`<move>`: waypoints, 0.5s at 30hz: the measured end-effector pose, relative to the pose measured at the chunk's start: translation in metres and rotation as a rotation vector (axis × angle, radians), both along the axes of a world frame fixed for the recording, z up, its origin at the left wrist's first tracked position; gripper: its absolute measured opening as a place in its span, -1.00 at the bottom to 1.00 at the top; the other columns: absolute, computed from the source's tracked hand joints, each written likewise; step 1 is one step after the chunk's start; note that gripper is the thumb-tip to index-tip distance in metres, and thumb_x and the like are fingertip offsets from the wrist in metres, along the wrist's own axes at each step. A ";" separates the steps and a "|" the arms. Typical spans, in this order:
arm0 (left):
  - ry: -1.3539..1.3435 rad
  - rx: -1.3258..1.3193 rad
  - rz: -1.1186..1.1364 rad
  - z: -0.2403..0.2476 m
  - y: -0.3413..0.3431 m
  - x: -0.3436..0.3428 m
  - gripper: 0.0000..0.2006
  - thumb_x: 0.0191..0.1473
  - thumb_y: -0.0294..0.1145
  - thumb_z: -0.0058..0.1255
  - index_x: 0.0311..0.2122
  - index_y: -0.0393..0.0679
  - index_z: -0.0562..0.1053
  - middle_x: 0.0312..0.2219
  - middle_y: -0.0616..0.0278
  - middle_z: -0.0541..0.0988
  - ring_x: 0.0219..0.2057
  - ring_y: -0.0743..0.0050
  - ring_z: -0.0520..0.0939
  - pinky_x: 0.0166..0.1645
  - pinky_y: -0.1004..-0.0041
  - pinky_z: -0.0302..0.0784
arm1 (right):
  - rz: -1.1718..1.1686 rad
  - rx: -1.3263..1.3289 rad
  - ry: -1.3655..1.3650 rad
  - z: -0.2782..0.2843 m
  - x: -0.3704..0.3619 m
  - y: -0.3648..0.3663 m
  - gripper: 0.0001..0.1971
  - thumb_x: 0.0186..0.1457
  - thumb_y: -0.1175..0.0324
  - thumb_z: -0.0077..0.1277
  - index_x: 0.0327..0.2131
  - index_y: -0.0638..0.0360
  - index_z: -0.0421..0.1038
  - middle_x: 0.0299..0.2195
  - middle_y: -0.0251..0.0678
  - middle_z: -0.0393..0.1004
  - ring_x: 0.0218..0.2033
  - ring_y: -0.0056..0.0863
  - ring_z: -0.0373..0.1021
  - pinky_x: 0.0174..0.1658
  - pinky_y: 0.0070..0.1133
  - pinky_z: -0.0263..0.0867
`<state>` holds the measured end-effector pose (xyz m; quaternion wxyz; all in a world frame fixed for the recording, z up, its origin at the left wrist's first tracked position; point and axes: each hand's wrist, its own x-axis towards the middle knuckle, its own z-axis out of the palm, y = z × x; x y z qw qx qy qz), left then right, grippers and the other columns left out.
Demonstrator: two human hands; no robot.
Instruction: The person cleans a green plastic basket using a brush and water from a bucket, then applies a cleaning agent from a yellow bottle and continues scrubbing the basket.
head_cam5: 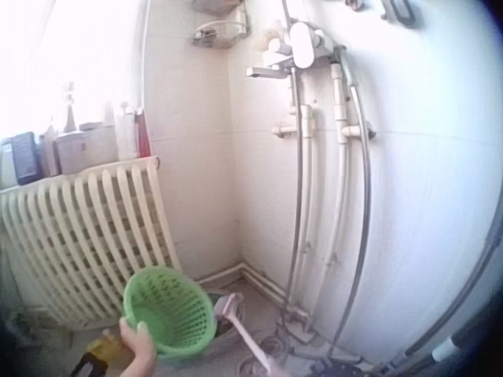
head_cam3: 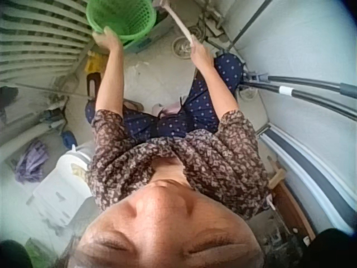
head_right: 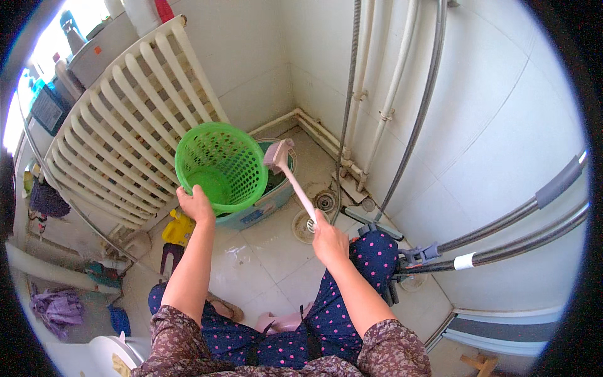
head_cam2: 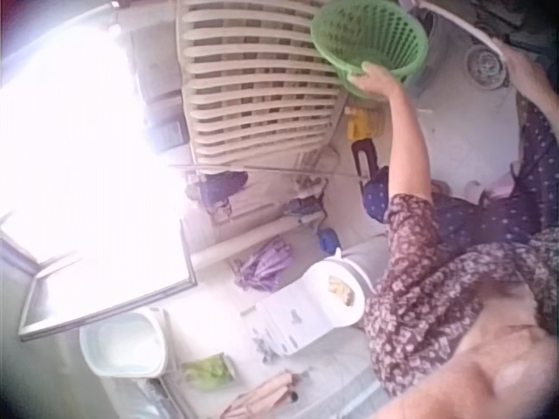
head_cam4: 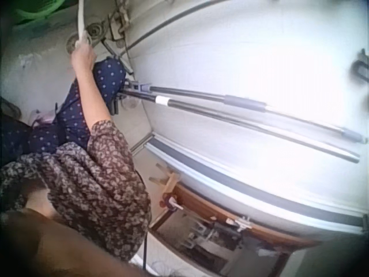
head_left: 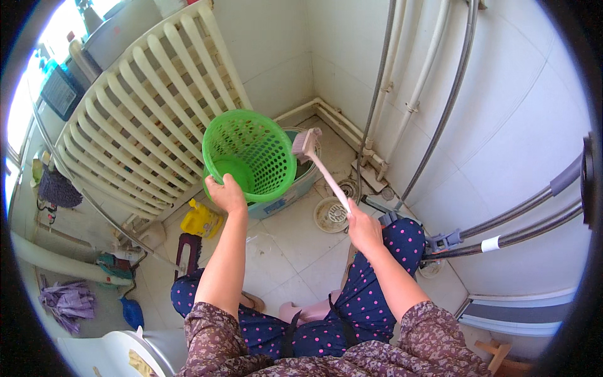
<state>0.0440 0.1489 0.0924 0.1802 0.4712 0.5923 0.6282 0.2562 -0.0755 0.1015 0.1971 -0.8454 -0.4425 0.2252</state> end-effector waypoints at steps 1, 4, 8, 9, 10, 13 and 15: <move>0.002 0.007 0.013 0.001 0.000 -0.001 -0.84 -0.14 -0.49 -0.14 -0.37 -0.24 0.30 -0.52 0.15 0.46 -0.49 0.29 0.47 -0.30 0.34 0.37 | -0.002 0.024 -0.033 0.005 0.000 0.002 -0.57 0.13 0.30 -0.19 0.11 -0.08 0.16 -0.45 -0.05 0.48 -0.40 -0.03 0.42 -0.29 -0.22 0.29; 0.002 -0.068 0.079 0.000 0.002 -0.002 -0.85 -0.09 -0.43 -0.10 -0.38 -0.24 0.29 -0.50 0.13 0.46 -0.45 0.25 0.48 -0.27 0.32 0.35 | -0.009 0.087 0.057 0.024 -0.004 -0.022 -0.56 0.12 0.31 -0.17 0.11 -0.09 0.18 -0.43 -0.03 0.47 -0.40 -0.05 0.42 -0.29 -0.22 0.28; 0.004 -0.081 0.033 -0.008 0.005 0.001 -0.78 0.03 -0.28 -0.08 -0.40 -0.24 0.28 -0.53 0.15 0.40 -0.47 0.31 0.42 -0.29 0.34 0.32 | 0.110 0.191 0.041 0.040 -0.020 -0.074 -0.55 0.08 0.35 -0.12 0.09 -0.21 0.24 -0.57 -0.27 0.39 -0.54 -0.31 0.35 -0.38 -0.46 0.13; -0.017 -0.092 0.002 -0.009 0.006 0.001 -0.75 0.05 -0.24 -0.09 -0.41 -0.24 0.27 -0.54 0.16 0.38 -0.48 0.32 0.40 -0.30 0.34 0.31 | 0.158 0.200 0.020 0.041 -0.022 -0.081 -0.55 0.08 0.35 -0.11 0.08 -0.23 0.26 -0.59 -0.30 0.35 -0.56 -0.33 0.32 -0.40 -0.46 0.11; -0.043 -0.082 -0.044 -0.011 0.007 0.000 -0.72 0.08 -0.21 -0.09 -0.41 -0.24 0.27 -0.56 0.17 0.37 -0.49 0.34 0.38 -0.30 0.35 0.30 | 0.205 0.208 0.002 0.042 -0.027 -0.086 -0.56 0.07 0.35 -0.10 0.07 -0.24 0.27 -0.62 -0.32 0.32 -0.58 -0.35 0.30 -0.41 -0.46 0.09; -0.133 -0.236 -0.134 -0.016 0.008 -0.008 -0.69 0.11 -0.18 -0.11 -0.44 -0.26 0.26 -0.58 0.21 0.34 -0.52 0.40 0.35 -0.36 0.39 0.31 | 0.253 0.209 -0.112 0.041 -0.035 -0.090 -0.59 0.05 0.33 -0.07 0.03 -0.28 0.33 -0.65 -0.38 0.25 -0.61 -0.40 0.25 -0.42 -0.48 0.05; -0.305 -0.337 -0.279 -0.020 0.007 -0.013 -0.73 0.14 -0.22 -0.13 -0.37 -0.27 0.26 -0.48 0.19 0.40 -0.46 0.41 0.45 -0.37 0.42 0.43 | 0.237 0.202 -0.210 0.040 -0.031 -0.082 -0.59 0.05 0.34 -0.07 0.02 -0.28 0.34 -0.64 -0.37 0.29 -0.60 -0.38 0.27 -0.42 -0.46 0.05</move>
